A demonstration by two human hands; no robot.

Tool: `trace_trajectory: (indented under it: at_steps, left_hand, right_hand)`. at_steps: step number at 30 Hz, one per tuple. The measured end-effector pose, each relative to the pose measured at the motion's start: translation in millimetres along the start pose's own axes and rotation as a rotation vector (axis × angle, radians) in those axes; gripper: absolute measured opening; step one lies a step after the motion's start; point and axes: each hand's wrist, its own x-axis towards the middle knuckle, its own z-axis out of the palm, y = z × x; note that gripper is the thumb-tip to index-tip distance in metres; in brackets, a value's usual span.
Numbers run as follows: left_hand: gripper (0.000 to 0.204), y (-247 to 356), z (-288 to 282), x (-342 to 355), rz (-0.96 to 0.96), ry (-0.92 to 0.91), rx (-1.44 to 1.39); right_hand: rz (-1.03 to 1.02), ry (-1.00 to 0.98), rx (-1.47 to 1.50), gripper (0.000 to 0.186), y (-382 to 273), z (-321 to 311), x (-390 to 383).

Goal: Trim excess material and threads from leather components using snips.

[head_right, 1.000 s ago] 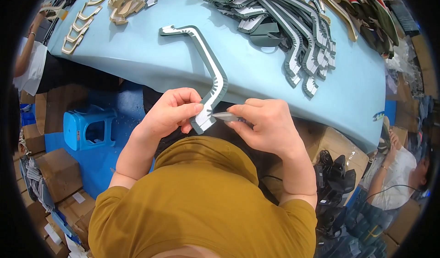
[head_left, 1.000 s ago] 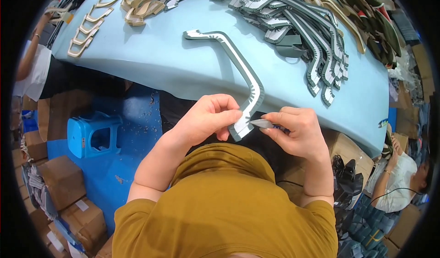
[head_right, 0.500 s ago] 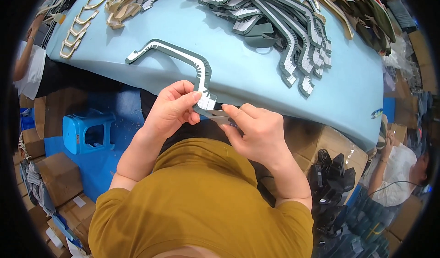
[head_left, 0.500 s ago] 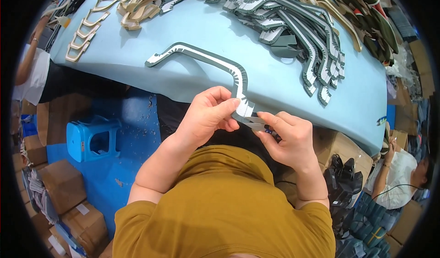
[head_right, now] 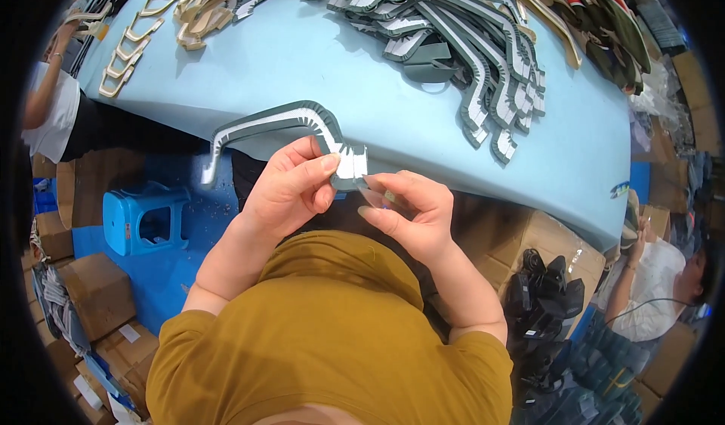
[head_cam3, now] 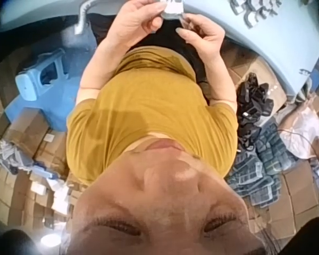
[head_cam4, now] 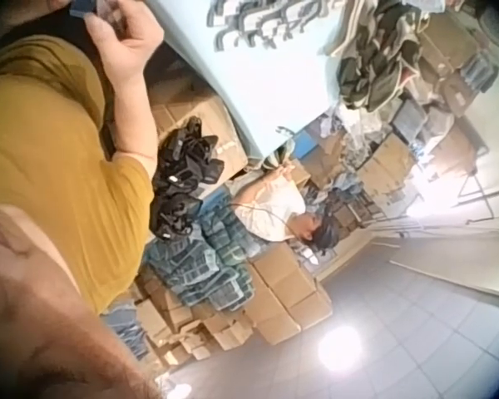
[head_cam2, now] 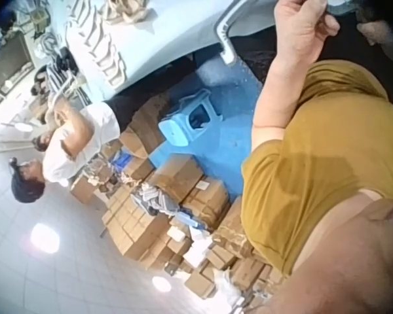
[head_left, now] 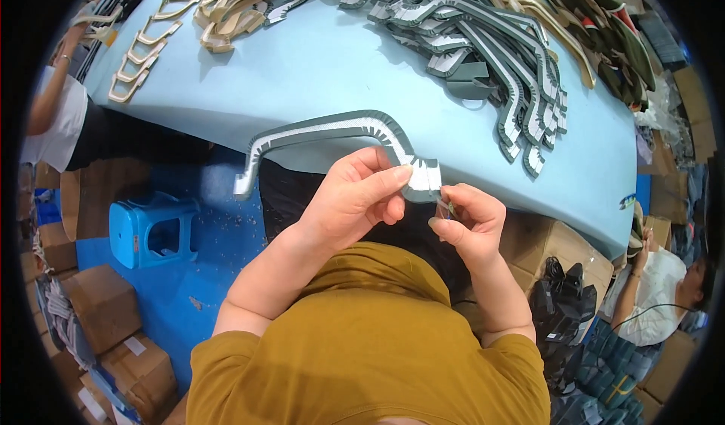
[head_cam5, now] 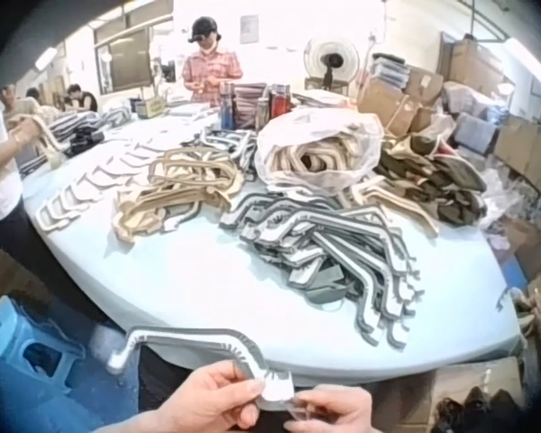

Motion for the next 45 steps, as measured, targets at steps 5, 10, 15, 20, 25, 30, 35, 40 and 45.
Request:
trace_trajectory:
  at_steps: [5, 10, 15, 20, 25, 30, 35, 40, 45]
  left_hand:
    - [0.008, -9, 2, 1, 0.039, 0.003, -0.024]
    - [0.009, -4, -4, 8, 0.266, 0.204, 0.022]
    - [0.012, -13, 4, 3, 0.285, 0.224, 0.027]
    - [0.013, -16, 4, 2, 0.271, 0.194, 0.025]
    - [0.012, -17, -1, 0, 0.287, 0.136, -0.008]
    - [0.013, -14, -4, -3, 0.259, 0.098, 0.007]
    - [0.019, 0, 8, -9, 0.271, 0.05, -0.039]
    - [0.012, 14, 7, -19, 0.242, 0.008, -0.013]
    - [0.021, 21, 19, -34, 0.354, 0.008, 0.301]
  right_hand:
    - [-0.49, 0.077, -0.524, 0.032, -4, -1, 6]
    - [-0.298, 0.225, -0.729, 0.034, -4, -7, 9]
    - [-0.304, 0.183, -0.706, 0.034, -12, 4, 9]
    - [-0.324, 0.213, -0.718, 0.032, -9, 7, 14]
    - [-0.306, 0.185, -0.763, 0.028, -11, 6, 12]
    - [-0.342, 0.181, -0.836, 0.028, -12, 5, 10]
    - [-0.395, 0.227, -0.778, 0.03, -12, 3, 11]
    - [-0.49, 0.206, -0.728, 0.035, -18, 5, 11]
    - [-0.378, 0.106, -0.605, 0.038, -26, -1, 5]
